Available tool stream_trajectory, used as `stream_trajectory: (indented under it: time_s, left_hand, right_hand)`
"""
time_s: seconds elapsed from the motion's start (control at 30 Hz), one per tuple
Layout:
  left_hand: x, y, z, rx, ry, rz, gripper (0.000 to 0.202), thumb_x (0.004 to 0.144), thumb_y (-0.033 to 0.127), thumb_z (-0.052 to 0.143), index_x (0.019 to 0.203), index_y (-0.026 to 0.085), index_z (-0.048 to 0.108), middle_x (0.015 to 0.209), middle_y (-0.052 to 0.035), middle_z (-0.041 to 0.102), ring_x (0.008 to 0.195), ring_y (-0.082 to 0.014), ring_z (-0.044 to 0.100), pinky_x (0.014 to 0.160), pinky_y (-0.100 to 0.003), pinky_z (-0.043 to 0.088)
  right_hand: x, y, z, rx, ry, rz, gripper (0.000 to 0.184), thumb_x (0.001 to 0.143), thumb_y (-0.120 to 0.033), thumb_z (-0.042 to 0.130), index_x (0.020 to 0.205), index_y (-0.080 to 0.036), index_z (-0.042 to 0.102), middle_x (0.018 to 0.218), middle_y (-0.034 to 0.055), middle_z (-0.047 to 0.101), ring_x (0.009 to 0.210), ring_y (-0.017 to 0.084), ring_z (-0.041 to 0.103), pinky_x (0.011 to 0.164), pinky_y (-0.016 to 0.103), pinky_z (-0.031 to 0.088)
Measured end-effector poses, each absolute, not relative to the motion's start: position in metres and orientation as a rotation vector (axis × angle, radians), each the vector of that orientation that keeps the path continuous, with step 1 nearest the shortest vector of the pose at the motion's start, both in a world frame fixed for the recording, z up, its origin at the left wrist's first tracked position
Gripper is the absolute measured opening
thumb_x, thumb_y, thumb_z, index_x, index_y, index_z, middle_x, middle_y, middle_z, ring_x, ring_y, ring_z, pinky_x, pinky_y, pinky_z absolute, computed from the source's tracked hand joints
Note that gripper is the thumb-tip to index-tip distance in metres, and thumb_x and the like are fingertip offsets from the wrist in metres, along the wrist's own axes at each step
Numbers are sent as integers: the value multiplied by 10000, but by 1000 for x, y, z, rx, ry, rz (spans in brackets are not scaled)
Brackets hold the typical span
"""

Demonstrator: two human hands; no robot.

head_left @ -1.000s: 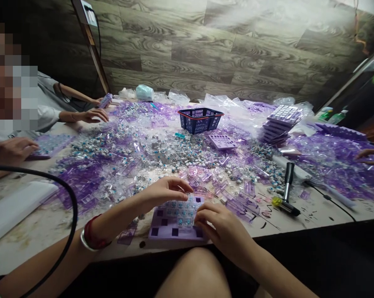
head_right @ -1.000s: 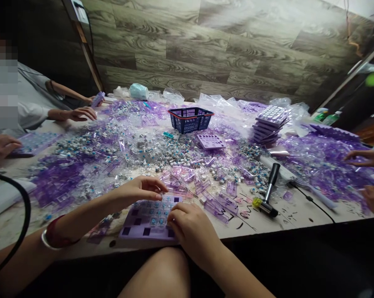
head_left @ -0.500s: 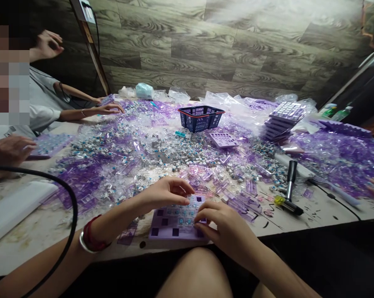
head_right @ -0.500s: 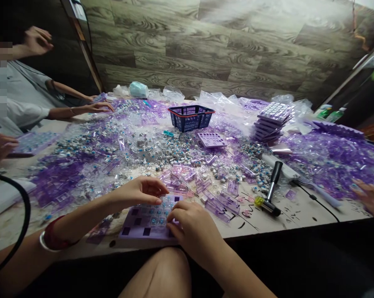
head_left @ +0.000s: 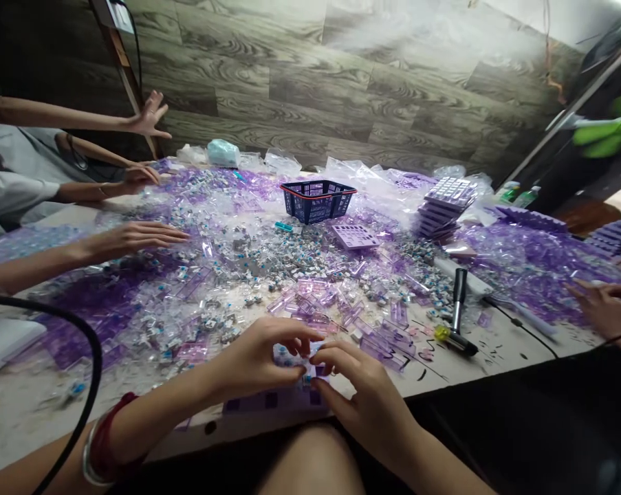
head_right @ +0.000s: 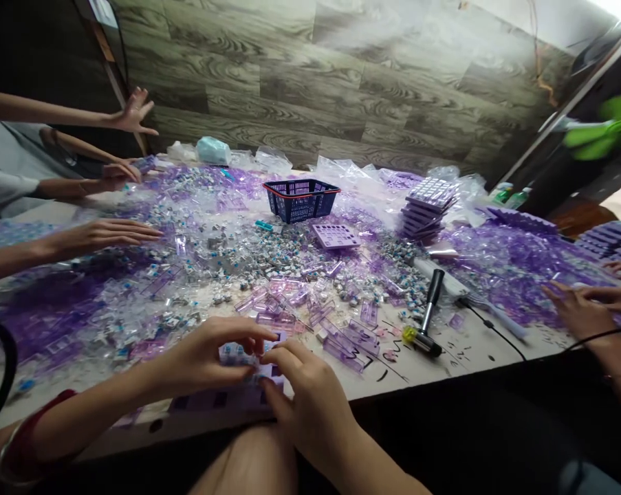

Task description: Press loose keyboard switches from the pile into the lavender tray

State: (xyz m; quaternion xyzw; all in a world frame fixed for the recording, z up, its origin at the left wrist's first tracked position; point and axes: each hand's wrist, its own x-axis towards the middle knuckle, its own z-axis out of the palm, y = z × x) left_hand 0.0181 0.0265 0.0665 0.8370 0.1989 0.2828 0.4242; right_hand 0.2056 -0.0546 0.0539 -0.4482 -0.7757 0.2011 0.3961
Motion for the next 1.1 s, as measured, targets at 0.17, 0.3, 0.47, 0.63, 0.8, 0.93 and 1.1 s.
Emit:
stream_trajectory:
  time_s: [0.17,0.3,0.47,0.63,0.8,0.93,1.1]
  left_hand:
    - [18,24,63,2190,432,758,446,734,100,655,1172,173,611,838,-16,681,739,-128,632,708,-209,477]
    - [19,25,60,2242,425,738,484,760,142,660,1233,181,562,831,-11,662,730,-123,617,697,-208,463]
    - [20,24,57,2350,323,701,645,764,132,629,1365,216,409,914,-20,636,815,-150,594,793,-264,451]
    - [20,23,54,2389,333,695,591,807,192,613,1359,223,404,938,-32,629,842,-164,587,830,-294,453]
    - [19,21,53,2427,376,758,507,816,221,628,1299,246,473,953,-34,659,838,-170,617,781,-261,492]
    - [15,27,47,2431,472,867,509,793,206,643,1273,316,513,1143,-19,648,951,-193,640,831,-232,514]
    - [15,51,16,2385,436,1012,482,719,273,686,1182,368,591,1093,31,683,911,-210,668,776,-193,532]
  right_hand:
    - [203,-52,51,-1097,-1937,518,205,746,-17,534,867,-182,554,917,43,598,841,162,582,744,267,463]
    - [206,-50,46,-1110,-1957,502,199,765,-30,533,885,-187,557,878,30,603,804,158,574,711,267,452]
    - [210,-53,42,-1123,-2012,521,253,699,-8,531,879,-184,560,915,45,620,866,187,582,758,299,460]
    - [208,-56,43,-1164,-2006,548,256,701,-8,531,878,-188,577,953,57,632,909,195,585,802,311,466]
    - [205,-55,46,-1147,-1955,545,307,652,22,524,857,-193,602,961,42,647,913,175,601,806,271,474]
    - [203,-51,47,-1144,-1981,436,269,642,-24,593,854,-186,625,940,43,664,874,168,623,781,233,488]
    - [206,-43,42,-1199,-2130,256,261,693,-99,632,943,-177,624,986,44,675,898,160,633,824,202,479]
